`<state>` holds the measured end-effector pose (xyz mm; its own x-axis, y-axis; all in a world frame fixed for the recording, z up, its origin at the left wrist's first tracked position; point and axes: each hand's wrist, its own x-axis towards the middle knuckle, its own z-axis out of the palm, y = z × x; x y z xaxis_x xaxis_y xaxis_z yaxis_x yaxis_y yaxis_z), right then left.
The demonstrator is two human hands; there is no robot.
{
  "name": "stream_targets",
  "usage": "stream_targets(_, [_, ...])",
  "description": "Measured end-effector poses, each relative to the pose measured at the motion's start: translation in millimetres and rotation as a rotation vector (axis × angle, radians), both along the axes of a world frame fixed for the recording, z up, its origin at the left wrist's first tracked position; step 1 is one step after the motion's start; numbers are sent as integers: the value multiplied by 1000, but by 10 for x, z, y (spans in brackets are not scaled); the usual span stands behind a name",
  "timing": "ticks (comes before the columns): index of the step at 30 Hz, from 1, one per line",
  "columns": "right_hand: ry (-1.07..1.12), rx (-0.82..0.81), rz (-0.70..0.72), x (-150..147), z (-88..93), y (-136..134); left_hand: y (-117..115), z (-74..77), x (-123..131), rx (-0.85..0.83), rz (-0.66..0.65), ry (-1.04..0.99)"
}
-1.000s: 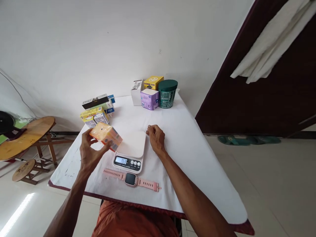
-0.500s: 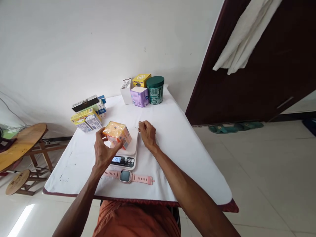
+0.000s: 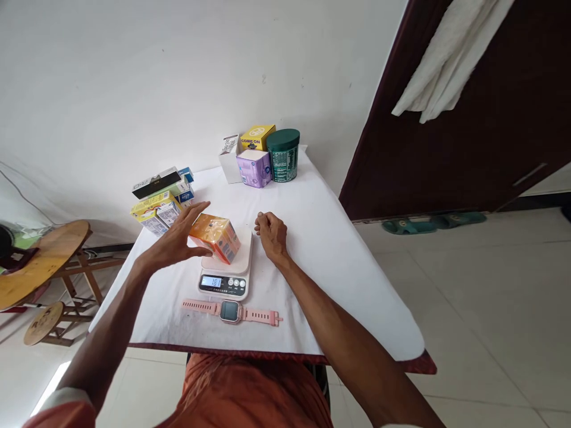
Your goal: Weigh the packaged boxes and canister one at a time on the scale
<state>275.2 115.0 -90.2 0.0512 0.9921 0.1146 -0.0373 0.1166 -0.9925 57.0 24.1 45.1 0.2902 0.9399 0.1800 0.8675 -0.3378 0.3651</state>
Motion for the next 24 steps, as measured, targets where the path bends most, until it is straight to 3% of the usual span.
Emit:
stream_targets(5, [13, -3, 7, 6, 10, 15, 283, 199, 52, -131, -120, 144])
stream_targets(9, [50, -7, 12, 5, -8, 51, 551, 327, 162, -10, -37, 119])
stream_targets(14, [171, -71, -64, -19, -52, 108, 1263, 427, 645, 167, 35, 70])
stream_targets(16, [187, -78, -80, -27, -55, 120, 1573, 342, 932, 188, 59, 77])
stream_targets(19, [179, -59, -74, -25, -48, 121, 1930, 92, 1333, 174, 105, 110])
stream_targets(24, [171, -53, -71, -8, -60, 120, 2220, -329, 1629, 117, 190, 93])
